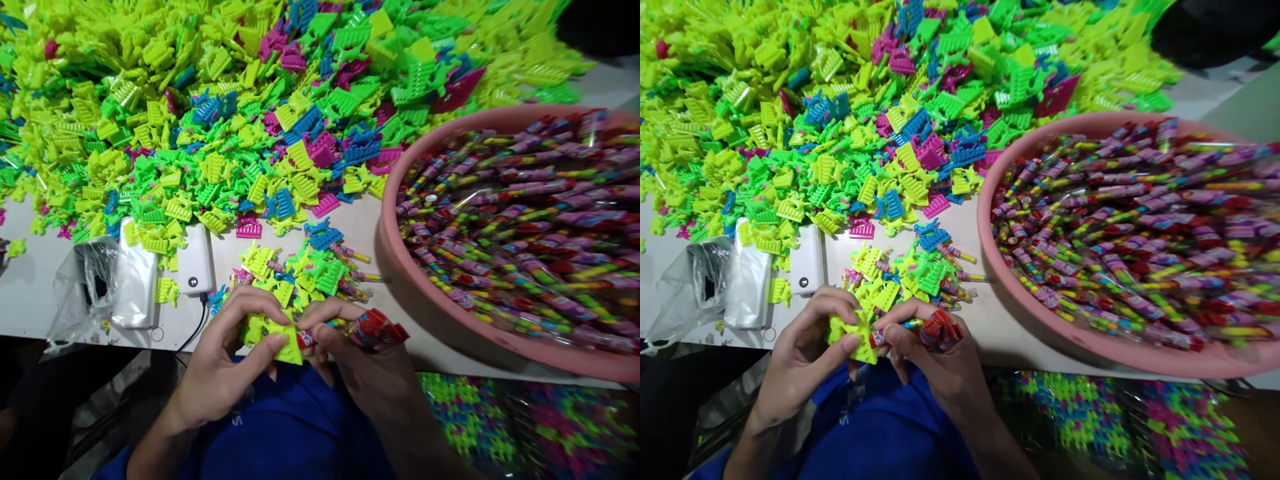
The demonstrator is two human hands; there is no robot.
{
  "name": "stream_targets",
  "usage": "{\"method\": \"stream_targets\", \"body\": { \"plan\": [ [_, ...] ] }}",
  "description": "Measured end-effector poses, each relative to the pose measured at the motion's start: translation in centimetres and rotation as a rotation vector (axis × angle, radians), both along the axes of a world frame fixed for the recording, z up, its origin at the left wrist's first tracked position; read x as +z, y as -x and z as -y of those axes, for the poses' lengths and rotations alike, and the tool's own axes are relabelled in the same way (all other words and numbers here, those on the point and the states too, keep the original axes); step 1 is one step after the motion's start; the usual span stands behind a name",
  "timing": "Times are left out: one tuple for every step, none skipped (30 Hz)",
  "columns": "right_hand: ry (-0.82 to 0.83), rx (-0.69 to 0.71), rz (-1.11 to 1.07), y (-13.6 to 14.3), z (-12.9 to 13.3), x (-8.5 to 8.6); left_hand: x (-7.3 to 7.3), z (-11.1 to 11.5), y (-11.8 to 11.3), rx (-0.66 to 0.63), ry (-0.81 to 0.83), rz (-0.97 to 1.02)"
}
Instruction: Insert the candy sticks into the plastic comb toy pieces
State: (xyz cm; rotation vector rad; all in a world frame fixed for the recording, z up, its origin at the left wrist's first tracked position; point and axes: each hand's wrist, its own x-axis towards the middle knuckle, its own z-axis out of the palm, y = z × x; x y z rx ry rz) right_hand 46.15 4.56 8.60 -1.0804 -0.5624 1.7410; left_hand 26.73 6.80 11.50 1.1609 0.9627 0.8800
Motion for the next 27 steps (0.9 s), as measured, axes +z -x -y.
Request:
{"method": "stream_targets", "body": {
  "plan": [
    [0.001,-0.001,0.019,0.02,0.06,-0.03,-0.07,-0.01,0.07,-0.001,0.013,0.014],
    [0.004,-0.011,0.058,0.06,0.13,-0.02,-0.13,-0.02,0.15,0.004,0.021,0.017],
    [0.004,-0.025,0.11,0.11,0.21,0.03,-0.2,-0.02,0.23,0.013,0.029,0.014],
    [-0.001,-0.035,0.159,0.17,0.29,0.09,-0.25,-0.03,0.31,0.021,0.037,0.01],
    [-0.008,-0.04,0.191,0.24,0.34,0.15,-0.28,-0.04,0.38,0.026,0.047,0.009],
    [-0.013,-0.038,0.195,0.31,0.36,0.21,-0.3,-0.06,0.45,0.021,0.056,0.01],
    [-0.01,-0.034,0.173,0.39,0.35,0.24,-0.3,-0.1,0.48,0.013,0.061,0.013],
    [0.003,-0.033,0.132,0.47,0.31,0.27,-0.29,-0.14,0.49,0.009,0.055,0.014],
    [0.019,-0.035,0.086,0.54,0.27,0.3,-0.26,-0.2,0.45,0.012,0.039,0.008],
    [0.033,-0.04,0.047,0.62,0.23,0.35,-0.23,-0.25,0.37,0.021,0.014,-0.002],
    [0.042,-0.045,0.018,0.7,0.21,0.4,-0.19,-0.29,0.27,0.036,-0.013,-0.014],
    [0.045,-0.049,0.001,0.77,0.22,0.48,-0.14,-0.31,0.15,0.053,-0.035,-0.022],
    [0.044,-0.051,-0.007,0.84,0.28,0.57,-0.09,-0.31,0.03,0.07,-0.05,-0.027],
    [0.042,-0.053,-0.01,0.9,0.37,0.67,-0.03,-0.29,-0.09,0.08,-0.056,-0.03],
    [0.042,-0.054,-0.008,0.94,0.48,0.75,0.04,-0.26,-0.18,0.089,-0.056,-0.033],
    [0.04,-0.057,-0.001,0.97,0.61,0.8,0.12,-0.21,-0.25,0.094,-0.054,-0.035],
    [0.032,-0.064,0.011,0.97,0.72,0.81,0.21,-0.16,-0.28,0.096,-0.048,-0.039],
    [0.018,-0.073,0.028,0.95,0.82,0.75,0.31,-0.12,-0.28,0.091,-0.042,-0.043],
    [-0.005,-0.079,0.052,0.91,0.88,0.64,0.4,-0.11,-0.26,0.081,-0.038,-0.048],
    [-0.042,-0.078,0.078,0.85,0.89,0.49,0.49,-0.11,-0.23,0.069,-0.04,-0.057],
    [-0.096,-0.073,0.112,0.79,0.86,0.32,0.56,-0.14,-0.2,0.06,-0.048,-0.073],
    [-0.163,-0.074,0.157,0.73,0.79,0.15,0.61,-0.17,-0.17,0.053,-0.063,-0.099],
    [-0.237,-0.077,0.214,0.68,0.69,0.02,0.65,-0.21,-0.16,0.051,-0.087,-0.132],
    [-0.316,-0.083,0.279,0.65,0.55,-0.05,0.66,-0.22,-0.18,0.053,-0.117,-0.17],
    [-0.393,-0.094,0.348,0.65,0.41,-0.08,0.65,-0.18,-0.2,0.057,-0.15,-0.207],
    [-0.46,-0.107,0.417,0.66,0.27,-0.06,0.61,-0.09,-0.22,0.061,-0.181,-0.237],
    [-0.514,-0.12,0.48,0.68,0.14,-0.03,0.53,0.06,-0.23,0.067,-0.206,-0.261]
  ]
}}
